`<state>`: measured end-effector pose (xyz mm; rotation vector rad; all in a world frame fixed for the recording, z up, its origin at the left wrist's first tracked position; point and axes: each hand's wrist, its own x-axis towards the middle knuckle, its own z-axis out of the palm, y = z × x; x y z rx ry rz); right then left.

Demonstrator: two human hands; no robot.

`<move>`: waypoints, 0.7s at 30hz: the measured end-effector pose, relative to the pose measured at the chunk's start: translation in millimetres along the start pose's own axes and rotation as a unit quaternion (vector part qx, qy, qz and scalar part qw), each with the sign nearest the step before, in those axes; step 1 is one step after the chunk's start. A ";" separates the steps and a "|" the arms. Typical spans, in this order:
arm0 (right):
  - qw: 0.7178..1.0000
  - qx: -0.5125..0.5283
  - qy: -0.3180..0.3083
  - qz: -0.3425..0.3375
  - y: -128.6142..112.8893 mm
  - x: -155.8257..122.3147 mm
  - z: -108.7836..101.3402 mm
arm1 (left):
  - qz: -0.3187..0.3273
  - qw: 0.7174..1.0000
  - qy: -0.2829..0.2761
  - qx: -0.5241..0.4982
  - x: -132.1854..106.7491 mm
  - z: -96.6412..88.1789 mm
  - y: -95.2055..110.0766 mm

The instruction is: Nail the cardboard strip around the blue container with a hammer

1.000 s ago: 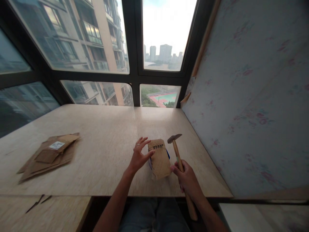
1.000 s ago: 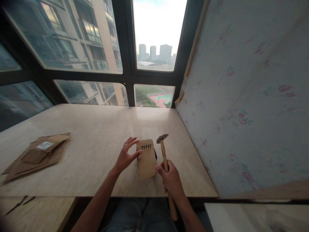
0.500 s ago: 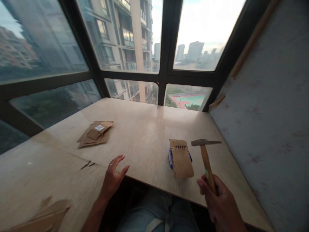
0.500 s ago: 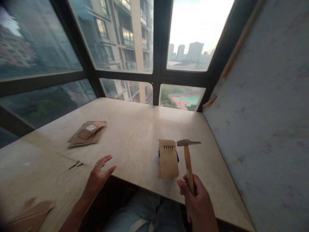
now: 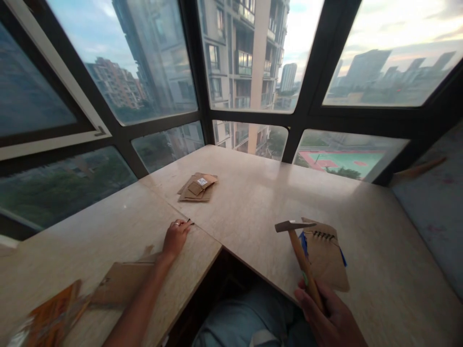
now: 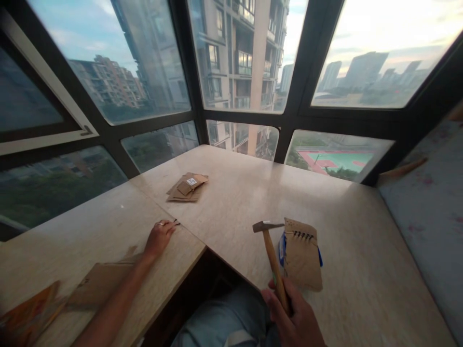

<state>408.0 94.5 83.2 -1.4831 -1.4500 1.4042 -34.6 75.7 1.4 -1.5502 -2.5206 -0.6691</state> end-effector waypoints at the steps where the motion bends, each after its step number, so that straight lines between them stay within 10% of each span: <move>1: 1.000 0.008 0.001 -0.001 -0.1 -1.5 3.0 | 0.006 1.000 -0.008 0.002 2.4 0.8 0.4; 12: 0.998 0.053 0.033 -0.006 -7.8 -7.7 -14.0 | 0.020 0.999 -0.020 -0.043 16.9 -5.5 19.3; 16: 0.994 0.098 0.057 0.000 -9.2 -7.7 -25.1 | -0.049 0.957 0.005 -0.286 13.1 0.1 79.7; 21: 0.985 0.119 0.128 0.001 -4.5 -2.4 -36.3 | -0.013 0.838 -0.144 -0.526 2.5 10.3 199.6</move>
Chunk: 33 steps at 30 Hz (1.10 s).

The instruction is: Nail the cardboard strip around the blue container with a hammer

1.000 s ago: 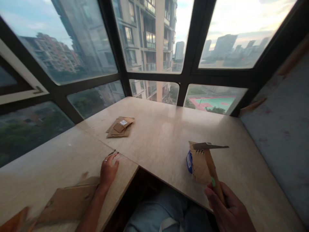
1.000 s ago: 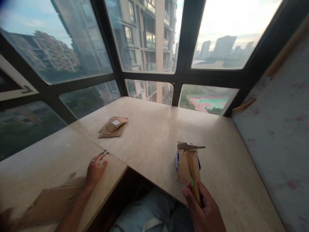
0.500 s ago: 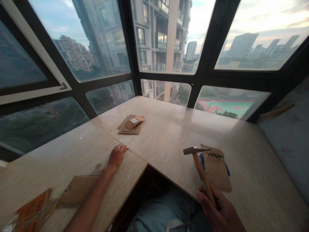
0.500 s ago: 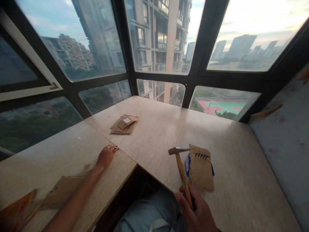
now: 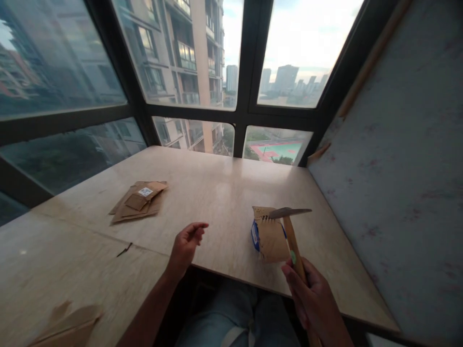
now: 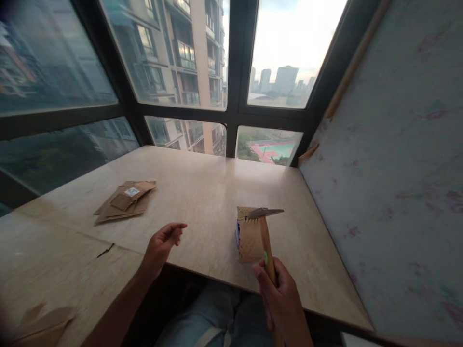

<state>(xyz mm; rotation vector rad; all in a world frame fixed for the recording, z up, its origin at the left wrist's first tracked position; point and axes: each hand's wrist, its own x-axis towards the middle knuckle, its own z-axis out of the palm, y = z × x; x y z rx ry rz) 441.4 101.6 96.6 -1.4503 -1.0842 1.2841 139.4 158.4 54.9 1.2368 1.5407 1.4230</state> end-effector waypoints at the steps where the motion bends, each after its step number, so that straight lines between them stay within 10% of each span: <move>1: 1.000 0.004 0.014 -0.003 1.9 1.8 -2.2 | 0.000 0.999 -0.024 -0.028 3.2 21.8 7.2; 6: 0.997 0.019 0.072 0.005 15.4 9.5 -14.5 | 0.008 0.993 -0.078 -0.087 27.8 102.8 26.1; 11: 0.996 0.023 0.086 0.021 23.5 14.6 -22.4 | 0.081 0.990 -0.115 -0.033 52.0 137.9 21.5; 33: 0.992 -0.050 0.111 0.022 31.3 44.5 -10.6 | 0.166 0.973 -0.155 0.049 64.1 155.8 -8.3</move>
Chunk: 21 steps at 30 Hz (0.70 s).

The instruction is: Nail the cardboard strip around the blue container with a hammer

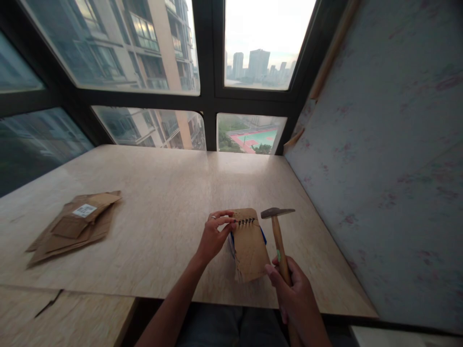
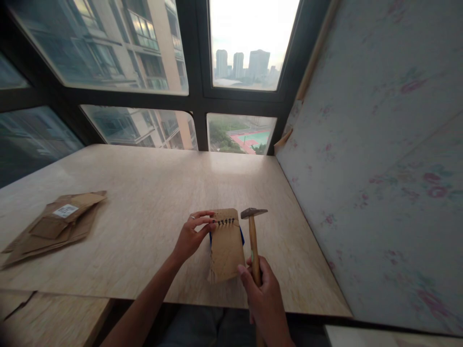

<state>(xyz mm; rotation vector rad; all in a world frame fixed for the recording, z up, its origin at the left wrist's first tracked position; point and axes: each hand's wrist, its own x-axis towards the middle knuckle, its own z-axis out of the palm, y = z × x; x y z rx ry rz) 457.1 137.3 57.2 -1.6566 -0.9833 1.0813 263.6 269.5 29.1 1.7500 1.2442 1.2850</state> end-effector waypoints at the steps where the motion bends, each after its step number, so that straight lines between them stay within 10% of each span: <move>1: 1.000 -0.001 0.006 -0.001 0.5 0.7 0.7 | 0.003 1.000 0.003 0.008 -0.2 0.7 -0.4; 21: 0.999 0.013 -0.028 0.015 -0.8 0.1 0.6 | 0.055 0.994 0.029 0.093 -3.3 5.8 5.9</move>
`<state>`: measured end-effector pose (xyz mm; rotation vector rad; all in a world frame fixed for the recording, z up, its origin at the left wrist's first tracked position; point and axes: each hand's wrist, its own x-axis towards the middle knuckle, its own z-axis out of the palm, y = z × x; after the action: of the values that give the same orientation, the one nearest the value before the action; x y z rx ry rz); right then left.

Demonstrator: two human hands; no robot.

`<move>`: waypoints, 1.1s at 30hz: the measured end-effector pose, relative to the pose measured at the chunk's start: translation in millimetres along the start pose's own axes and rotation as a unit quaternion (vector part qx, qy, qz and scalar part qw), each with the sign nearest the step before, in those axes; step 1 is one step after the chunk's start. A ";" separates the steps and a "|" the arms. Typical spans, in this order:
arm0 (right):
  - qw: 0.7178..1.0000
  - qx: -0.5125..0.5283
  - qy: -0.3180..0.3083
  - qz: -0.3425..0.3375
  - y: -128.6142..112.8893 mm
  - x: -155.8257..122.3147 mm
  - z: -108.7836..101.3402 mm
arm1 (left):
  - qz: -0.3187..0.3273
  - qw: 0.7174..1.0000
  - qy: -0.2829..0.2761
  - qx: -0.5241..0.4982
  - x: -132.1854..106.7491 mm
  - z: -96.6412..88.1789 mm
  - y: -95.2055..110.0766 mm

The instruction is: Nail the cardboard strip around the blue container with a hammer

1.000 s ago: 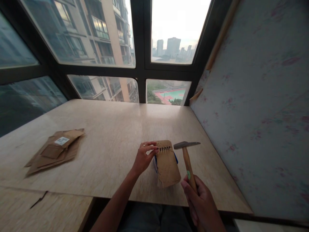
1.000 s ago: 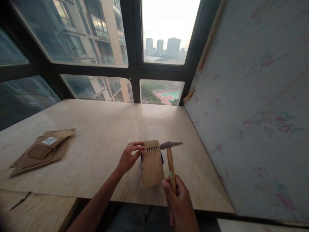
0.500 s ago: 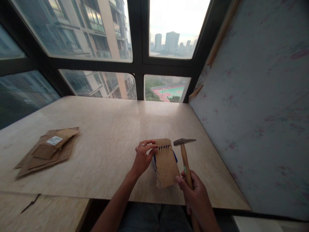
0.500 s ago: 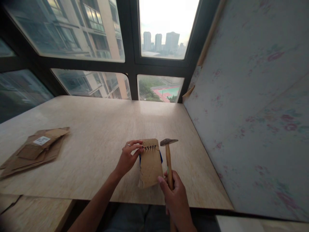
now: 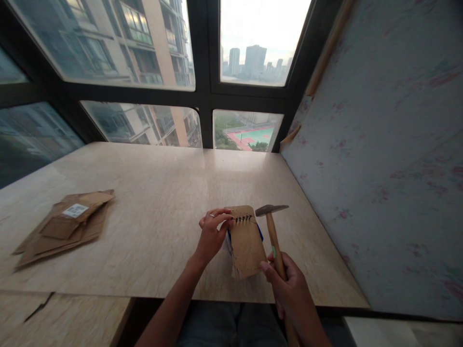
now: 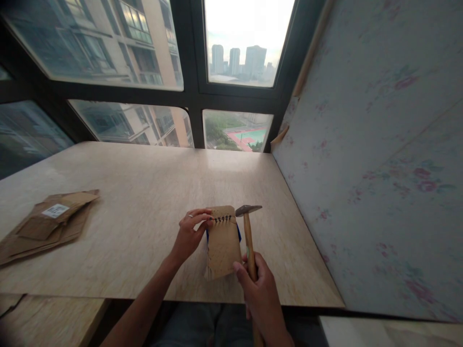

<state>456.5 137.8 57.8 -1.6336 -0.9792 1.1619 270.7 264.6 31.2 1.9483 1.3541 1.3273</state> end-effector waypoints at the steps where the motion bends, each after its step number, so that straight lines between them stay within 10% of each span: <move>1: 1.000 -0.001 -0.002 0.001 0.1 0.0 -0.3 | 0.000 1.000 -0.004 0.005 0.4 -0.8 0.5; 20: 0.977 -0.103 -0.167 -0.088 -58.7 -5.0 -26.8 | 0.046 0.987 -0.049 0.146 -1.9 -5.8 5.1; 33: 0.944 -0.250 -0.159 -0.148 -61.9 3.6 -16.4 | 0.054 0.986 -0.035 0.153 -2.9 -4.5 3.3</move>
<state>466.5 156.3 118.3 -1.6227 -1.7803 1.0372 268.2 259.7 34.5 2.2752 1.5095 1.1391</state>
